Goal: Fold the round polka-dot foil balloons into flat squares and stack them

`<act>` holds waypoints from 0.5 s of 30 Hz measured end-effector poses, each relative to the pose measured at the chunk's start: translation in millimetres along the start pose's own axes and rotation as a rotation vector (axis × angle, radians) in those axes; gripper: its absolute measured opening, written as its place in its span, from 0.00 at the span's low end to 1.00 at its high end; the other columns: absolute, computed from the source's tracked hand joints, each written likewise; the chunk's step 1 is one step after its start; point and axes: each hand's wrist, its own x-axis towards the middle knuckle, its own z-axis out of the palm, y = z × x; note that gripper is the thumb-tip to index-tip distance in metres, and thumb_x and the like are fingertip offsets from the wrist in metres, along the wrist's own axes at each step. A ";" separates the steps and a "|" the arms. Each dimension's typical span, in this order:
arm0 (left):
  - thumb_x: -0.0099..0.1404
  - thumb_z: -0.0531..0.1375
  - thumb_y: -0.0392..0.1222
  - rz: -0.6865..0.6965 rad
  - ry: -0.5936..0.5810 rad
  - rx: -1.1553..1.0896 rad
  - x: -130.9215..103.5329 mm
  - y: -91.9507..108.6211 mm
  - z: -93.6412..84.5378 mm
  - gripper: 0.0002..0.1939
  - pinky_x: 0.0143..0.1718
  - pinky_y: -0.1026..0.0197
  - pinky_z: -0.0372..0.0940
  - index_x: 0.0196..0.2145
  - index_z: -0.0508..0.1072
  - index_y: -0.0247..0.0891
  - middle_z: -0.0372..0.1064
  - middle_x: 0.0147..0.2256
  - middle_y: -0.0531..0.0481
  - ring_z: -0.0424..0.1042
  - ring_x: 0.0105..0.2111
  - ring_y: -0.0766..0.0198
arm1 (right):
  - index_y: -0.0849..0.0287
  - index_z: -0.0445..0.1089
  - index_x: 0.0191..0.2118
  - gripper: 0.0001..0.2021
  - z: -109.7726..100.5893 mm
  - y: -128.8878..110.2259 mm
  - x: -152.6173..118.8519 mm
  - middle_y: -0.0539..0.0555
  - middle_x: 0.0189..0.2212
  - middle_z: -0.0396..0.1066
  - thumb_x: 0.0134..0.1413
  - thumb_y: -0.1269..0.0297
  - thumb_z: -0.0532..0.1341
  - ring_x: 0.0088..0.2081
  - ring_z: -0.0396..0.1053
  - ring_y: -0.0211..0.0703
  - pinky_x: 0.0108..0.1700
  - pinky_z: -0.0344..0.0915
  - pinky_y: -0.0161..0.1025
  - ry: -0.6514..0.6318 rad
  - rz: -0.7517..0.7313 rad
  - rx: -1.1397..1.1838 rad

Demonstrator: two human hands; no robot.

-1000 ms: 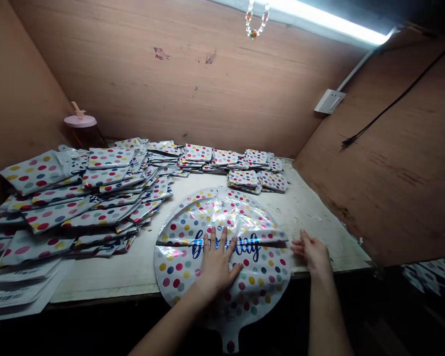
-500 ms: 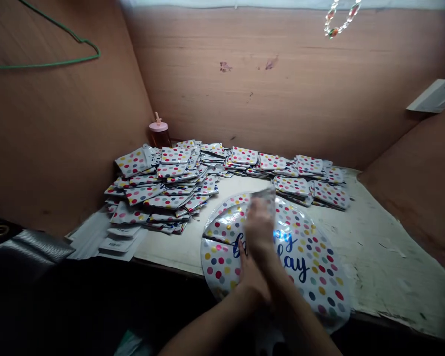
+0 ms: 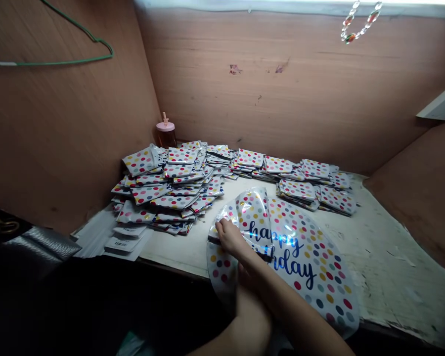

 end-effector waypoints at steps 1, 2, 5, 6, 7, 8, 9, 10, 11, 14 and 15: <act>0.67 0.49 0.50 -0.036 0.033 0.016 -3.9 -8.6 -11.7 0.25 0.61 0.38 0.53 0.59 0.66 0.41 0.63 0.56 0.39 0.58 0.59 0.39 | 0.58 0.66 0.36 0.15 -1.6 0.9 -0.3 0.60 0.38 0.72 0.64 0.59 0.46 0.46 0.67 0.53 0.46 0.61 0.49 -0.001 -0.011 0.027; 0.67 0.48 0.47 -0.094 0.091 0.040 -5.5 -19.8 -24.0 0.25 0.60 0.36 0.52 0.57 0.68 0.37 0.65 0.55 0.36 0.58 0.58 0.38 | 0.58 0.66 0.36 0.15 -3.6 2.8 -1.0 0.58 0.37 0.72 0.63 0.58 0.46 0.43 0.68 0.51 0.45 0.62 0.47 0.002 -0.023 0.057; 0.68 0.49 0.47 -0.043 0.233 0.149 3.7 -61.8 -53.5 0.28 0.61 0.38 0.49 0.61 0.60 0.30 0.55 0.61 0.35 0.50 0.62 0.41 | 0.60 0.67 0.41 0.19 -12.6 17.4 -7.0 0.58 0.40 0.73 0.65 0.58 0.41 0.43 0.70 0.46 0.45 0.65 0.42 0.040 -0.048 0.151; 0.67 0.50 0.51 0.046 0.221 0.178 9.2 -75.3 -58.6 0.32 0.62 0.38 0.46 0.64 0.55 0.31 0.49 0.64 0.36 0.45 0.64 0.41 | 0.60 0.66 0.45 0.21 -16.7 26.6 -10.6 0.58 0.44 0.72 0.65 0.58 0.40 0.46 0.69 0.45 0.48 0.64 0.41 0.070 -0.064 0.178; 0.66 0.50 0.57 0.120 0.202 0.200 14.4 -87.0 -61.2 0.36 0.62 0.38 0.43 0.65 0.51 0.34 0.43 0.66 0.39 0.39 0.65 0.40 | 0.61 0.65 0.50 0.22 -21.4 38.2 -14.9 0.59 0.50 0.69 0.65 0.57 0.40 0.51 0.67 0.45 0.52 0.62 0.42 0.095 -0.107 0.181; 0.64 0.51 0.61 0.177 0.176 0.216 18.6 -96.3 -61.9 0.39 0.62 0.37 0.41 0.66 0.47 0.39 0.38 0.67 0.42 0.35 0.66 0.39 | 0.60 0.62 0.55 0.23 -26.7 52.1 -19.7 0.60 0.56 0.65 0.65 0.56 0.41 0.57 0.62 0.46 0.56 0.59 0.44 0.105 -0.171 0.144; 0.63 0.50 0.65 0.206 0.154 0.226 21.5 -103.0 -61.2 0.41 0.62 0.37 0.40 0.67 0.45 0.44 0.35 0.68 0.45 0.32 0.66 0.38 | 0.59 0.59 0.59 0.24 -32.4 67.8 -24.4 0.59 0.61 0.58 0.65 0.54 0.43 0.62 0.54 0.47 0.61 0.53 0.47 0.093 -0.241 0.065; 0.62 0.50 0.67 0.213 0.139 0.235 22.9 -107.3 -60.1 0.41 0.62 0.36 0.39 0.66 0.44 0.49 0.32 0.68 0.47 0.30 0.66 0.37 | 0.57 0.55 0.63 0.26 -38.7 84.3 -28.3 0.57 0.65 0.51 0.64 0.52 0.45 0.66 0.45 0.49 0.64 0.46 0.50 0.058 -0.301 -0.054; 0.62 0.49 0.68 0.211 0.127 0.243 23.2 -109.4 -59.0 0.40 0.61 0.36 0.39 0.66 0.44 0.52 0.31 0.68 0.49 0.29 0.65 0.35 | 0.55 0.50 0.65 0.28 -45.3 100.5 -30.9 0.54 0.67 0.44 0.64 0.50 0.45 0.68 0.37 0.49 0.66 0.40 0.52 0.008 -0.321 -0.199; 0.61 0.49 0.69 0.203 0.099 0.264 21.3 -108.1 -58.8 0.39 0.61 0.37 0.37 0.65 0.45 0.56 0.29 0.68 0.50 0.30 0.65 0.34 | 0.54 0.39 0.68 0.32 -65.5 136.2 -25.2 0.50 0.69 0.28 0.64 0.44 0.38 0.68 0.24 0.50 0.66 0.29 0.55 -0.056 -0.106 -0.562; 0.61 0.49 0.69 0.202 0.094 0.268 20.8 -106.9 -59.8 0.39 0.61 0.37 0.37 0.65 0.45 0.56 0.29 0.68 0.50 0.30 0.65 0.34 | 0.55 0.36 0.68 0.33 -71.7 141.7 -18.2 0.50 0.68 0.26 0.63 0.43 0.36 0.68 0.21 0.51 0.66 0.27 0.56 -0.028 -0.039 -0.628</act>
